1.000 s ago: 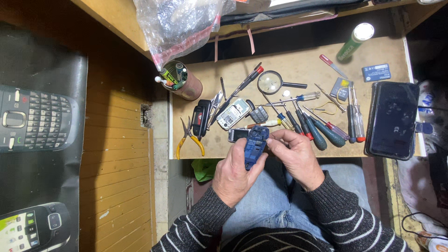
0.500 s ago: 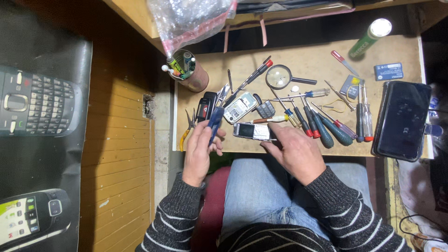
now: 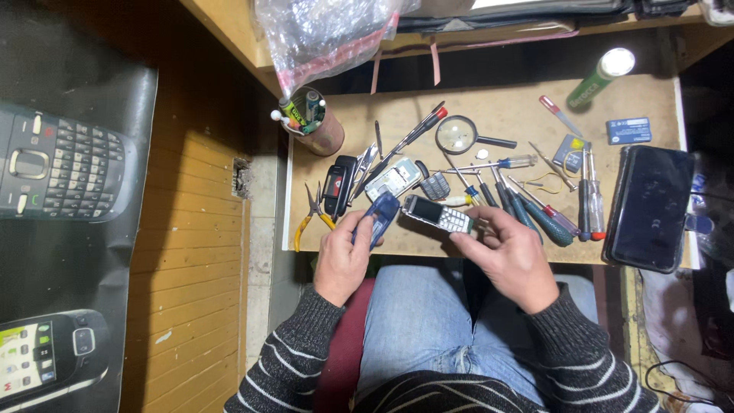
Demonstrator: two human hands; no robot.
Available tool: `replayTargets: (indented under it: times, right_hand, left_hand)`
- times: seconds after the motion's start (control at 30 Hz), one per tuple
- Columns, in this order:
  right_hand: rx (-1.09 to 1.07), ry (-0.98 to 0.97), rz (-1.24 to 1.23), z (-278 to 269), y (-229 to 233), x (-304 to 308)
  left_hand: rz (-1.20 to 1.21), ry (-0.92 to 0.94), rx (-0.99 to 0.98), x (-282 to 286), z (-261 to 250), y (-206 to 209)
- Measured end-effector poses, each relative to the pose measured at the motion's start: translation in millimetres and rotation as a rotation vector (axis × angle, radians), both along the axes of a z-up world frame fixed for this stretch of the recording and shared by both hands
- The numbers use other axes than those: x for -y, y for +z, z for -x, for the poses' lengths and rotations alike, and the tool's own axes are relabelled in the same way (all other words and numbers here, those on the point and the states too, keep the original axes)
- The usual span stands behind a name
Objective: The person disassembles a small mobile phone using a screwdriver and a prying tool, removes the back cover and battery, and then applies a substance from a small container to the internal components.
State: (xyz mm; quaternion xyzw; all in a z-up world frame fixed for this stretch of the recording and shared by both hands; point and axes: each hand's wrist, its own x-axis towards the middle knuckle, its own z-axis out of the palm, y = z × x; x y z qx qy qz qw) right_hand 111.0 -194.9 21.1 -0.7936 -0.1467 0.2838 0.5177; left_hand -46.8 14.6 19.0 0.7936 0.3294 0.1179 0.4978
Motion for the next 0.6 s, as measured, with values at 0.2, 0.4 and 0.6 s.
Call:
replayTargets:
  times: [0.2,0.4,0.6]
  right_hand:
    - [-0.553,-0.080,-0.405,-5,-15,8]
    - [-0.963,0.002,-0.597,-11,-37,18]
    - [-1.082,0.002,-0.732,-13,-46,22]
  left_hand:
    - [-0.305,-0.153,0.018,13,-16,-20]
    - [-0.746,-0.159,0.036,13,-27,-41]
    - [-0.886,-0.183,-0.002,18,-29,-32]
